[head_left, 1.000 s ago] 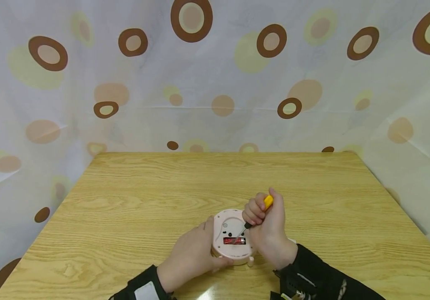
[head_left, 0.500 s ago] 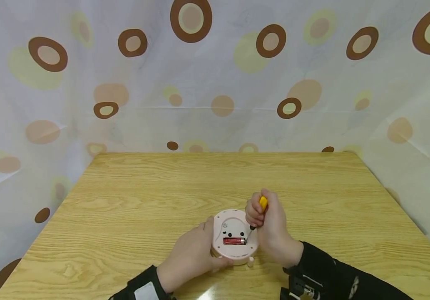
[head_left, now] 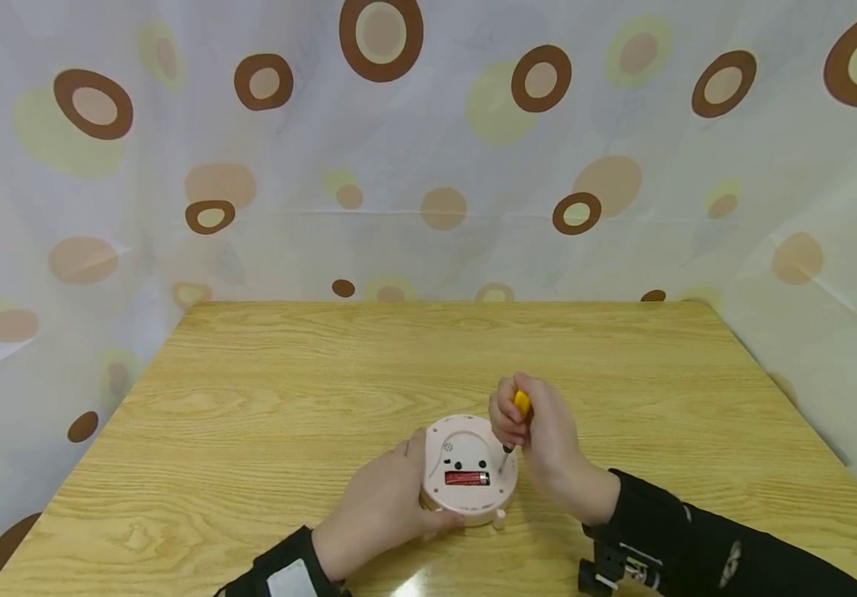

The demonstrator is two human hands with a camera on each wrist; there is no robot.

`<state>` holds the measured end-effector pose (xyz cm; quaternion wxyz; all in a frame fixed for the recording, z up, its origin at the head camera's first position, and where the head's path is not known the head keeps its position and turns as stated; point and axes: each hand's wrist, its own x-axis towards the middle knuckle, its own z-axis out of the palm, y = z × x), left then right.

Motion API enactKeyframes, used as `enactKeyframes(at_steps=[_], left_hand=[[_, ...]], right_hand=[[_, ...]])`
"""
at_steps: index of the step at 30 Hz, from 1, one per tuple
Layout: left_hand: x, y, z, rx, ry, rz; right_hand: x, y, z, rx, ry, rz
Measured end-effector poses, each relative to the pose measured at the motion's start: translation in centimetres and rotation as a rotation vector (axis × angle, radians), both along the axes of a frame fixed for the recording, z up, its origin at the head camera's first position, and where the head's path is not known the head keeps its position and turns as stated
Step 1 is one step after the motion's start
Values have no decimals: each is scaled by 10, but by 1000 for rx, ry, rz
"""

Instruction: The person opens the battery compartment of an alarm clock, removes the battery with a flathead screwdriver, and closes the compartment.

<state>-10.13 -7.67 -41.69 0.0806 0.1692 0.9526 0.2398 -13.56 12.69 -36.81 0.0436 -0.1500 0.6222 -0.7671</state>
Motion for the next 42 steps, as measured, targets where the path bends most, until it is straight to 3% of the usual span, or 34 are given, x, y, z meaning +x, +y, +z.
enactKeyframes(at_steps=[11,25,34,42], left_hand=[[-1,0,-1,-9,28,-4],[-3,0,-1,-27,25,-10],[-3,0,-2,-26,28,-9],[-2,0,-2,-26,31,-6]], right_hand=[[-3,13,10,35,77,-26],[-13,45,19,52,94,-165],[-26,74,17,67,-28,-261],[-35,102,4,158,-131,-317]])
